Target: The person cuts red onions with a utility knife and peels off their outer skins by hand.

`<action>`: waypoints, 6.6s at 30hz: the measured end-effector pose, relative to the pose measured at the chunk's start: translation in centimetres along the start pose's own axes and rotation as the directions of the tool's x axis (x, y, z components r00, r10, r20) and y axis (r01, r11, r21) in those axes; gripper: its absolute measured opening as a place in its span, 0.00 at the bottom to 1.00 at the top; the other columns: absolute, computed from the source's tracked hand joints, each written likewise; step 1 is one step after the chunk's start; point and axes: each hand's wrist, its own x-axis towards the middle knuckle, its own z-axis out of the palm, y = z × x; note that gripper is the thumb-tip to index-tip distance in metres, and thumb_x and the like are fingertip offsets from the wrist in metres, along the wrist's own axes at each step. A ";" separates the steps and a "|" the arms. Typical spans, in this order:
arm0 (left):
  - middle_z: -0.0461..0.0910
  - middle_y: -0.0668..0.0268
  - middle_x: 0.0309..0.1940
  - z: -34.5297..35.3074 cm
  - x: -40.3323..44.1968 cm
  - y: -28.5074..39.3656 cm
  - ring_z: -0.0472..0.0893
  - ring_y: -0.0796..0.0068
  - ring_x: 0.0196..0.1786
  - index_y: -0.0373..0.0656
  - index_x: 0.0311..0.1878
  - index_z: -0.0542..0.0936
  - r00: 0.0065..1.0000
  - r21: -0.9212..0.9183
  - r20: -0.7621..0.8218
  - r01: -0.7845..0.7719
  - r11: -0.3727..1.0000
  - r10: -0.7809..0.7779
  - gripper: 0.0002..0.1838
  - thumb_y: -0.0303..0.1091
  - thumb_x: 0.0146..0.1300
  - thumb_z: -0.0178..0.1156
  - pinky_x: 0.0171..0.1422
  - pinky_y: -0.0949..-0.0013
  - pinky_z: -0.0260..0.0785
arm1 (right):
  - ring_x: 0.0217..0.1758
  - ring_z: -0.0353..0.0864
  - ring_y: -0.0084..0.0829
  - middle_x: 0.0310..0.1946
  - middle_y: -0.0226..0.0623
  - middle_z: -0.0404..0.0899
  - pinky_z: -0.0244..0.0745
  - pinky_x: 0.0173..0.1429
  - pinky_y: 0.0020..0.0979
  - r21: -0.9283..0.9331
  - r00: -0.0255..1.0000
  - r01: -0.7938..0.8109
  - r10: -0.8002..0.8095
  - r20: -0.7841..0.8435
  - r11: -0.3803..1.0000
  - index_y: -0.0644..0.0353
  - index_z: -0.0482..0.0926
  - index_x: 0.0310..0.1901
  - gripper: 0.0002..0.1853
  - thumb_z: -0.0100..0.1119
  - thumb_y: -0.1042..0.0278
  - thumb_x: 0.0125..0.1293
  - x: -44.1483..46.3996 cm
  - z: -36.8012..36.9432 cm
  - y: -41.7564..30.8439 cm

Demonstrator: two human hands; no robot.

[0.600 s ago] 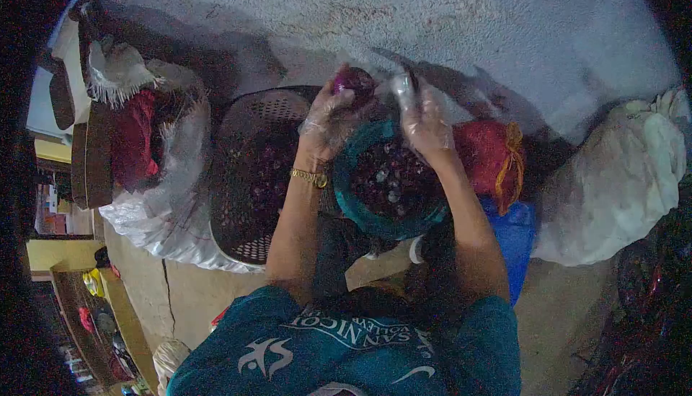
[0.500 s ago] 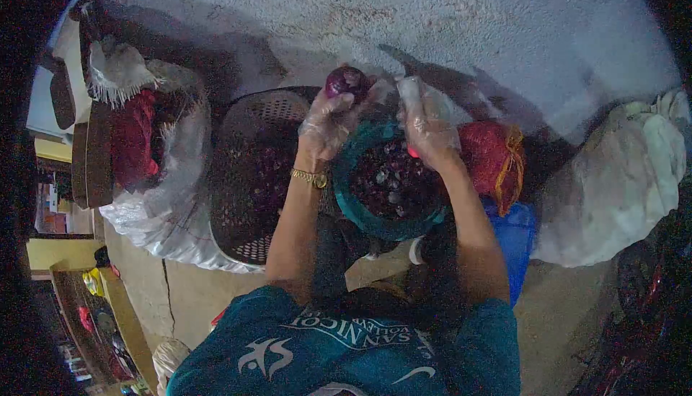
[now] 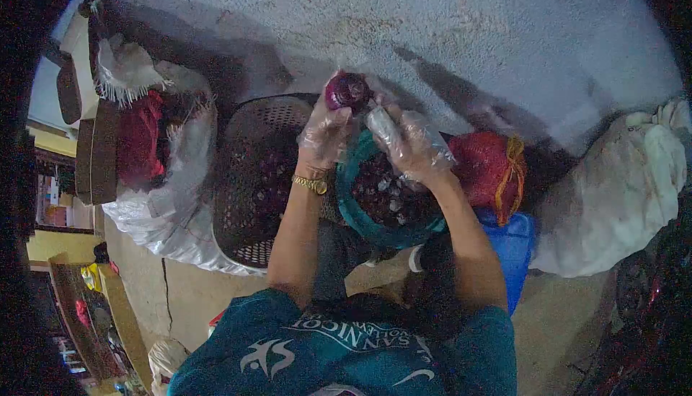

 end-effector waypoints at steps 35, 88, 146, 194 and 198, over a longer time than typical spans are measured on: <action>0.69 0.65 0.56 1.1 0.0 -0.1 0.72 0.72 0.55 0.49 0.70 0.57 0.997 0.060 -0.033 -0.074 0.995 0.076 0.44 0.18 0.48 0.64 0.56 0.71 0.69 | 0.26 0.62 0.17 0.26 0.22 0.66 0.60 0.30 0.21 -0.071 0.978 -0.193 0.185 -0.096 0.979 0.54 0.71 0.39 0.11 0.43 0.58 0.72 0.7 1.7 -0.5; 0.67 0.64 0.59 1.2 -0.3 0.2 0.69 0.67 0.61 0.47 0.70 0.58 0.999 -0.092 -0.022 -0.049 0.995 0.047 0.42 0.16 0.49 0.59 0.67 0.67 0.61 | 0.23 0.62 0.18 0.20 0.23 0.65 0.59 0.29 0.25 -0.038 0.962 -0.271 0.270 -0.035 0.962 0.54 0.68 0.26 0.19 0.40 0.53 0.72 0.9 1.9 -0.1; 0.69 0.70 0.59 -0.3 0.8 -0.9 0.72 0.72 0.58 0.53 0.70 0.61 0.994 0.152 0.103 -0.041 0.987 0.026 0.37 0.50 0.59 0.63 0.58 0.68 0.67 | 0.50 0.78 0.50 0.45 0.54 0.79 0.71 0.56 0.39 -0.844 0.824 0.433 -0.518 0.229 0.316 0.68 0.67 0.60 0.24 0.51 0.60 0.69 0.4 -0.5 -0.1; 0.76 0.66 0.46 0.2 0.8 -0.9 0.76 0.75 0.47 0.42 0.56 0.73 0.987 0.147 -0.064 0.153 0.977 -0.145 0.29 0.58 0.66 0.51 0.55 0.69 0.70 | 0.47 0.76 0.55 0.45 0.55 0.78 0.72 0.48 0.45 -0.801 0.988 0.124 -0.150 0.043 0.585 0.52 0.66 0.64 0.27 0.52 0.51 0.67 0.5 0.4 -3.1; 0.77 0.65 0.45 0.2 0.8 -1.1 0.76 0.74 0.46 0.42 0.54 0.74 0.962 0.077 -0.174 0.228 0.971 -0.212 0.29 0.59 0.66 0.49 0.55 0.68 0.70 | 0.48 0.75 0.57 0.45 0.55 0.77 0.71 0.49 0.46 -0.789 0.990 0.122 -0.136 0.050 0.603 0.50 0.64 0.66 0.28 0.50 0.50 0.67 0.5 0.6 -3.6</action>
